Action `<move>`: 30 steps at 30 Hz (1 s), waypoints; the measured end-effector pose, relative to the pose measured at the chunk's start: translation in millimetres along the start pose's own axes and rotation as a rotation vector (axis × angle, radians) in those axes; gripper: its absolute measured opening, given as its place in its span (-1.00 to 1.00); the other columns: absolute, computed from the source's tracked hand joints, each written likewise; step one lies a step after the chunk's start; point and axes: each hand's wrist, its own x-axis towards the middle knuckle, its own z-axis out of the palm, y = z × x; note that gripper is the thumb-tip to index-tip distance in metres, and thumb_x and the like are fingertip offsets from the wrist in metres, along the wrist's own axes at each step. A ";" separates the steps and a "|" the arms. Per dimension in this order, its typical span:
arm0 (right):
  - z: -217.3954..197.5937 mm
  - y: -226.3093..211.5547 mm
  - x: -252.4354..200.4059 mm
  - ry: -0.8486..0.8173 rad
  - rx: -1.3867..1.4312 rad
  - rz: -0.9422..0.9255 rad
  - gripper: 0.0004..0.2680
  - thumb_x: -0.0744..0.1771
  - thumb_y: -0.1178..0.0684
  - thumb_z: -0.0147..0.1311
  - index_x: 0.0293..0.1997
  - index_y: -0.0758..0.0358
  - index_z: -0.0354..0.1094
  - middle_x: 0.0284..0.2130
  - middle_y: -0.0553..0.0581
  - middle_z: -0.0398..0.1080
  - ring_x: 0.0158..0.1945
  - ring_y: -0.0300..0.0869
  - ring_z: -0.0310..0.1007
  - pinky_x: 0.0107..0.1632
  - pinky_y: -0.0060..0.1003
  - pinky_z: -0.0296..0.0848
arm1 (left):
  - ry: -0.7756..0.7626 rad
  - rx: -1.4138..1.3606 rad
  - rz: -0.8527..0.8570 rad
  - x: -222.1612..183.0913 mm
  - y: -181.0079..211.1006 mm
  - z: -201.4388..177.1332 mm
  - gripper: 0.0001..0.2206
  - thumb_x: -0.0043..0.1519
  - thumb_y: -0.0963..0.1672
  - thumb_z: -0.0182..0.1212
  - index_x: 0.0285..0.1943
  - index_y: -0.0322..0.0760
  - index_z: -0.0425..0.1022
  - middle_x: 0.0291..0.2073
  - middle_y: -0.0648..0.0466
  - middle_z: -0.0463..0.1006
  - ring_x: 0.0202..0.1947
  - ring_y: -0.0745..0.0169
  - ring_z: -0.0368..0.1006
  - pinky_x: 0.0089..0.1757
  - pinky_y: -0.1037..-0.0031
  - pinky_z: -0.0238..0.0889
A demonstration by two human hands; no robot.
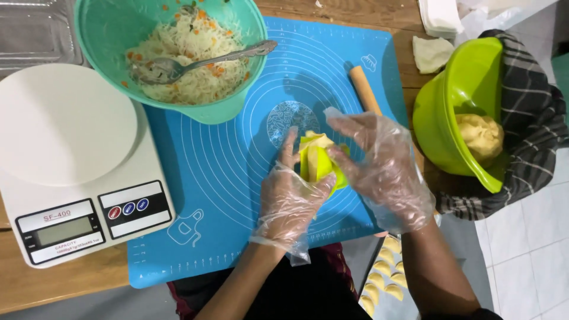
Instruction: The person is using a plastic mold to shape and fill pastels on a silicone mat.
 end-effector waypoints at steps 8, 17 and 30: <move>20.5 25.2 -23.1 -0.010 -0.196 -0.066 -0.86 0.29 0.08 0.24 -0.10 0.09 0.59 -0.40 0.15 0.48 -0.31 0.11 0.53 -0.27 -0.08 0.53 | -0.076 0.224 -0.005 0.3 2.2 8.0 -0.07 0.05 0.02 0.35 0.64 0.01 -0.10 0.14 -0.14 0.57 0.17 -0.19 0.50 0.13 0.11 0.42; 32.0 54.0 -37.2 0.120 -0.259 0.150 -0.91 0.25 0.07 0.24 -0.26 -0.02 0.62 -0.43 0.01 0.53 -0.33 0.05 0.56 -0.28 -0.09 0.52 | -0.125 0.274 -0.042 6.3 17.4 -1.5 -0.01 -0.02 0.09 0.37 0.64 -0.05 -0.06 0.10 -0.08 0.59 0.12 -0.11 0.56 0.05 0.20 0.47; 24.3 18.7 8.5 0.261 0.646 0.951 -0.89 0.33 0.28 0.12 -0.13 0.20 0.47 -0.32 0.10 0.51 -0.37 -0.28 0.51 -0.25 -0.38 0.62 | -0.220 0.205 0.109 9.0 10.8 -16.2 0.03 0.06 -0.11 0.43 0.65 -0.25 -0.27 0.27 -0.17 0.45 0.27 -0.28 0.40 0.18 0.06 0.33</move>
